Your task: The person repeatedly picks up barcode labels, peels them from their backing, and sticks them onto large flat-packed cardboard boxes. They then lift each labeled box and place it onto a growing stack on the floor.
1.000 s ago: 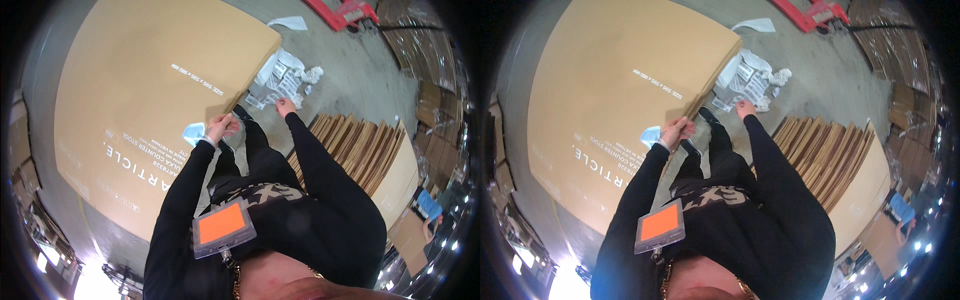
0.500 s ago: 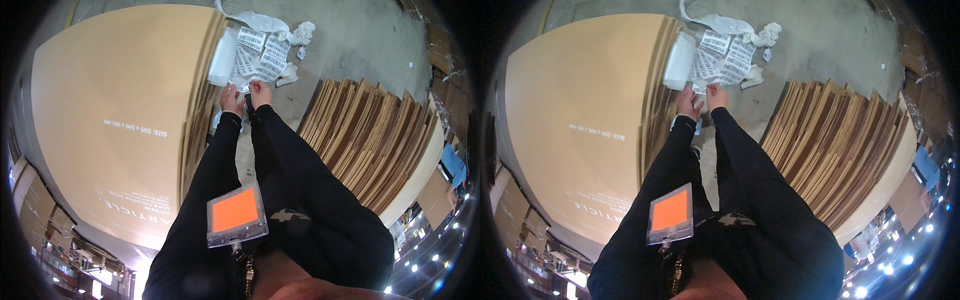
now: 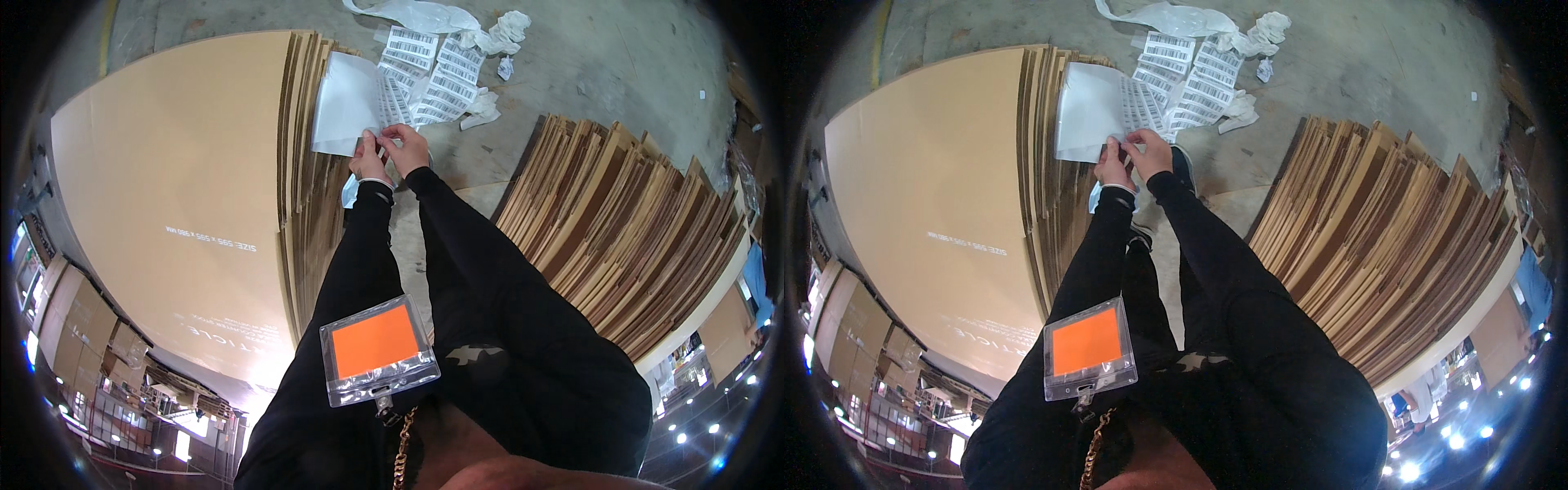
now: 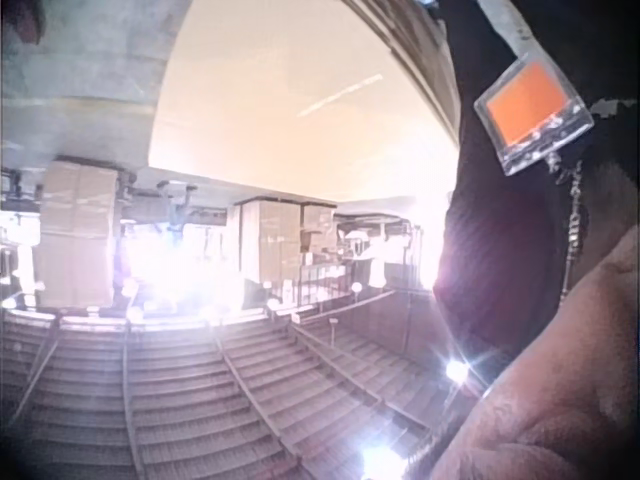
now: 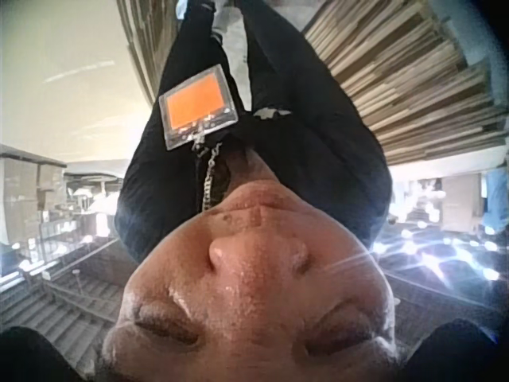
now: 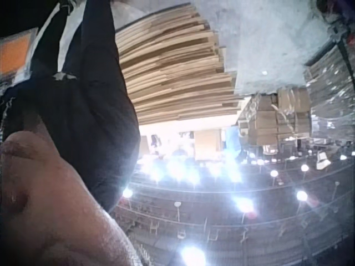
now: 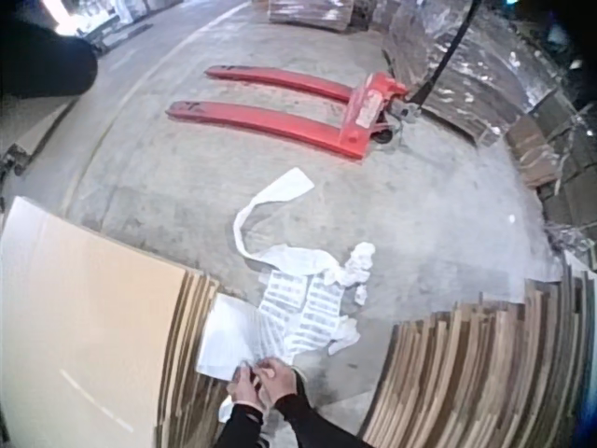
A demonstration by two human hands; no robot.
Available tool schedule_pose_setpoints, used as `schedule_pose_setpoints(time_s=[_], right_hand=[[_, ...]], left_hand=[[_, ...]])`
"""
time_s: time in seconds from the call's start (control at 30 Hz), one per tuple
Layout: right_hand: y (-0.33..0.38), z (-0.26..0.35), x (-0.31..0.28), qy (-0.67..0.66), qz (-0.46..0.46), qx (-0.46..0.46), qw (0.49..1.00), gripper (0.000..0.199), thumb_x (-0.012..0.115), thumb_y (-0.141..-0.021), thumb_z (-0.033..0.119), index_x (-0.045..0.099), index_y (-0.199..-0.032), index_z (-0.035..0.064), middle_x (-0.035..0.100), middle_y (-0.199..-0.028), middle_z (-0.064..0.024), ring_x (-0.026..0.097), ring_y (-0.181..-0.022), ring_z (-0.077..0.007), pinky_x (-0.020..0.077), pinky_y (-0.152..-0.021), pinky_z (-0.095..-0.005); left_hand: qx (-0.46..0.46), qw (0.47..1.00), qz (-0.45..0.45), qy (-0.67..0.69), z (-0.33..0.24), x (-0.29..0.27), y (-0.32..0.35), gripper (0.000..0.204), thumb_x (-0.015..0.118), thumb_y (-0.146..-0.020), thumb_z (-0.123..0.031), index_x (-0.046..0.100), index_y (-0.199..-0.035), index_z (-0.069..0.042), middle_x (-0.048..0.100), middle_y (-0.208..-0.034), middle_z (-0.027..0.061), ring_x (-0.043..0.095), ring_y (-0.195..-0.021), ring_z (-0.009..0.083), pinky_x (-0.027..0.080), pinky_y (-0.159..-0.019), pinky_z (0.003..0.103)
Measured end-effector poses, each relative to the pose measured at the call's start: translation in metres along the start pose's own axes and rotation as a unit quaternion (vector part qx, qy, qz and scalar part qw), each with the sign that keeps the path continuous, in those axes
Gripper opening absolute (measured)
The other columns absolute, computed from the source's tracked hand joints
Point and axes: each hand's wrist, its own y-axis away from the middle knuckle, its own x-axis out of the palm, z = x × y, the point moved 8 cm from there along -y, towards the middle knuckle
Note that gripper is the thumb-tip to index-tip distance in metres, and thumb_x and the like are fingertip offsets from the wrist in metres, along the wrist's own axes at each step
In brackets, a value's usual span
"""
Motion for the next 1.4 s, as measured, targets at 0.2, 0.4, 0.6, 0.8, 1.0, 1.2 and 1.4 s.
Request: schedule_pose_setpoints(time_s=[0.2, 0.4, 0.6, 0.8, 1.0, 1.2, 1.4], right_hand=[[-0.002, -0.01, -0.006, 0.012, -0.001, 0.033, 0.999, 0.021, 0.072, -0.078, 0.017, 0.067, -0.092, 0.0026, 0.069, -0.088, -0.0087, 0.067, -0.083, -0.0188, 0.0508, -0.076, -0.0309], [-0.002, -0.013, -0.008, 0.019, -0.001, 0.028, 0.999, 0.023, 0.073, -0.078, 0.018, 0.066, -0.091, 0.0016, 0.069, -0.086, -0.0072, 0.067, -0.082, -0.0153, 0.0511, -0.075, -0.029], [0.0, -0.012, -0.003, -0.032, 0.006, 0.053, 0.998, 0.02, 0.073, -0.08, 0.016, 0.066, -0.091, 0.0013, 0.069, -0.084, -0.0063, 0.066, -0.081, -0.0139, 0.0506, -0.074, -0.027], [-0.007, -0.025, -0.001, -0.101, 0.022, 0.064, 0.993, 0.02, 0.071, -0.079, 0.018, 0.068, -0.089, 0.0017, 0.069, -0.08, -0.0083, 0.067, -0.076, -0.016, 0.0514, -0.072, -0.0283], [-0.007, -0.018, -0.009, -0.068, 0.03, 0.075, 0.994, 0.015, 0.068, -0.079, 0.015, 0.066, -0.087, 0.0017, 0.068, -0.077, -0.0072, 0.065, -0.072, -0.0152, 0.0506, -0.066, -0.0279], [-0.032, -0.066, -0.065, 0.034, -0.046, 0.014, 0.998, 0.015, 0.067, -0.079, 0.014, 0.066, -0.088, 0.0026, 0.065, -0.074, -0.0051, 0.062, -0.07, -0.012, 0.0491, -0.066, -0.0268], [0.037, -0.116, -0.284, 0.342, -0.168, 0.4, 0.834, 0.035, 0.063, -0.073, 0.028, 0.071, -0.095, 0.0015, 0.068, -0.094, -0.0202, 0.066, -0.089, -0.0369, 0.0504, -0.081, -0.0413]], left_hand=[[-0.025, 1.0, 0.004, 0.0, 0.006, 0.004, 0.004, 0.03, 0.065, -0.089, -0.036, 0.061, -0.091, -0.006, 0.064, -0.088, 0.0034, 0.062, -0.081, 0.0152, 0.051, -0.066, 0.032], [0.013, 1.0, 0.01, -0.015, 0.003, 0.009, 0.006, 0.038, 0.063, -0.09, -0.038, 0.06, -0.094, -0.001, 0.063, -0.09, 0.0069, 0.061, -0.082, 0.0173, 0.052, -0.069, 0.033], [0.027, 1.0, 0.003, -0.012, 0.003, 0.008, 0.005, 0.041, 0.064, -0.09, -0.037, 0.06, -0.097, 0.004, 0.063, -0.09, 0.0086, 0.061, -0.082, 0.0187, 0.053, -0.07, 0.034], [0.025, 0.999, -0.002, -0.027, -0.003, 0.013, 0.009, 0.04, 0.064, -0.09, -0.038, 0.06, -0.093, 0.002, 0.063, -0.087, 0.0077, 0.061, -0.08, 0.0181, 0.053, -0.068, 0.033], [0.023, 0.999, -0.012, -0.043, -0.001, 0.011, 0.013, 0.038, 0.063, -0.09, -0.039, 0.061, -0.089, -0.001, 0.064, -0.085, 0.0057, 0.061, -0.079, 0.0163, 0.052, -0.068, 0.032], [0.013, 0.995, -0.016, -0.093, -0.011, 0.017, 0.021, 0.041, 0.061, -0.091, -0.041, 0.059, -0.105, -0.003, 0.064, -0.101, 0.0049, 0.061, -0.095, 0.018, 0.05, -0.073, 0.034], [0.083, 0.971, -0.054, -0.218, -0.03, -0.042, 0.046, 0.036, 0.069, -0.084, -0.031, 0.062, -0.106, -0.003, 0.065, -0.095, 0.0055, 0.063, -0.089, 0.0178, 0.05, -0.072, 0.032]])
